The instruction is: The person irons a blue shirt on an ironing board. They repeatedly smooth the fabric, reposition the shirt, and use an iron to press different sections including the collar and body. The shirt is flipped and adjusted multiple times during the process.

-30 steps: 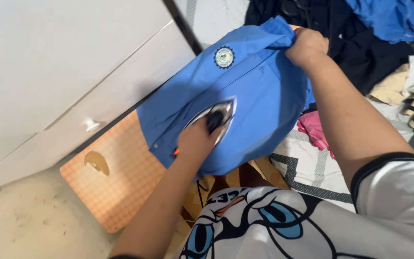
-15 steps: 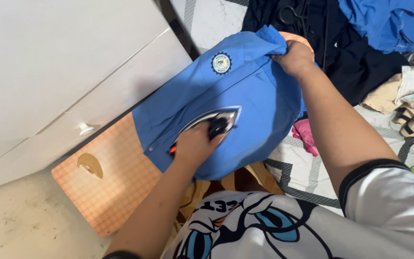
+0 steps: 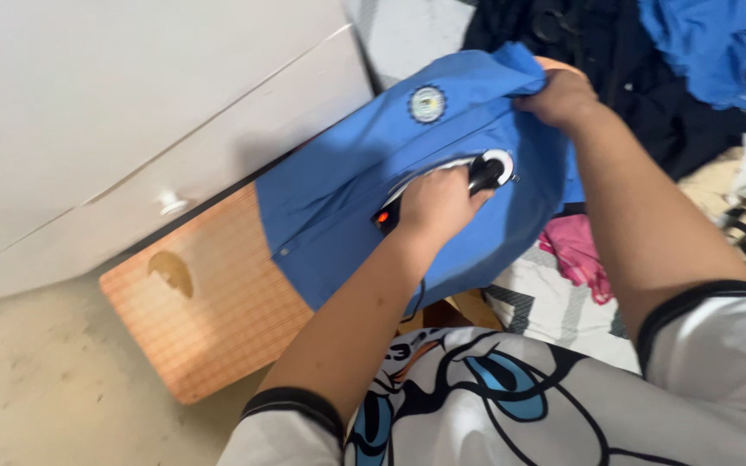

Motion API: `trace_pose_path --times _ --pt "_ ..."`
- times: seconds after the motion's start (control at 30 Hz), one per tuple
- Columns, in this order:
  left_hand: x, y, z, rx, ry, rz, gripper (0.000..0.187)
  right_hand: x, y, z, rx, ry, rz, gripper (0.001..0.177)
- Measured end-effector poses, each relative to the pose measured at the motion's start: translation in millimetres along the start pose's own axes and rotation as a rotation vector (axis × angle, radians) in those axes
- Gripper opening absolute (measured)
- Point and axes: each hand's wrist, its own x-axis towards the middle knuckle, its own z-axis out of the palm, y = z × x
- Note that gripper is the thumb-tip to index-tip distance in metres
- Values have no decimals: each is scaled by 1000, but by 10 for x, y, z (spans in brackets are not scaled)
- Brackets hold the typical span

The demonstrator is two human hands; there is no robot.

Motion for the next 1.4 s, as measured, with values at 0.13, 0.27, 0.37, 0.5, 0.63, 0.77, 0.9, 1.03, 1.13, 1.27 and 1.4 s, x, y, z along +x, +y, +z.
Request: trace_pose_path --times 0.13,0.27,0.37,0.5,0.63,0.77,0.9,1.03,1.13,1.27,1.4 --pt "-630 -647 -235 72 -100 -17 54 -86 -32 56 -35 57 110 49" --pt "-1505 -1388 -569 118 -156 -213 51 -123 -15 75 -72 105 111 48" --pt "-2013 -1749 -826 140 -59 -146 45 -61 26 60 -153 19 226 38" --pt "-2218 -1834 -860 122 -54 -222 47 -3 167 89 -14 18 101 43" --pt "-1911 -1669 -695 119 84 -41 47 85 272 93 -54 -22 128 43" --pt "-1489 -1402 -541 146 -8 -62 51 121 230 126 -60 -27 116 44" --pt "-1247 -1200 -387 96 53 -1 53 59 198 111 -54 -33 163 44" --pt "-1311 -1244 -360 80 28 -61 55 83 120 111 45 -31 181 44" --pt "-1593 -1485 -436 95 17 -209 58 13 69 84 118 -14 190 44" --pt "-2233 -1971 -691 52 10 -395 51 -97 -94 65 264 18 92 43" --pt "-2855 -2416 -946 86 117 -598 58 -219 -242 27 132 36 15 52"
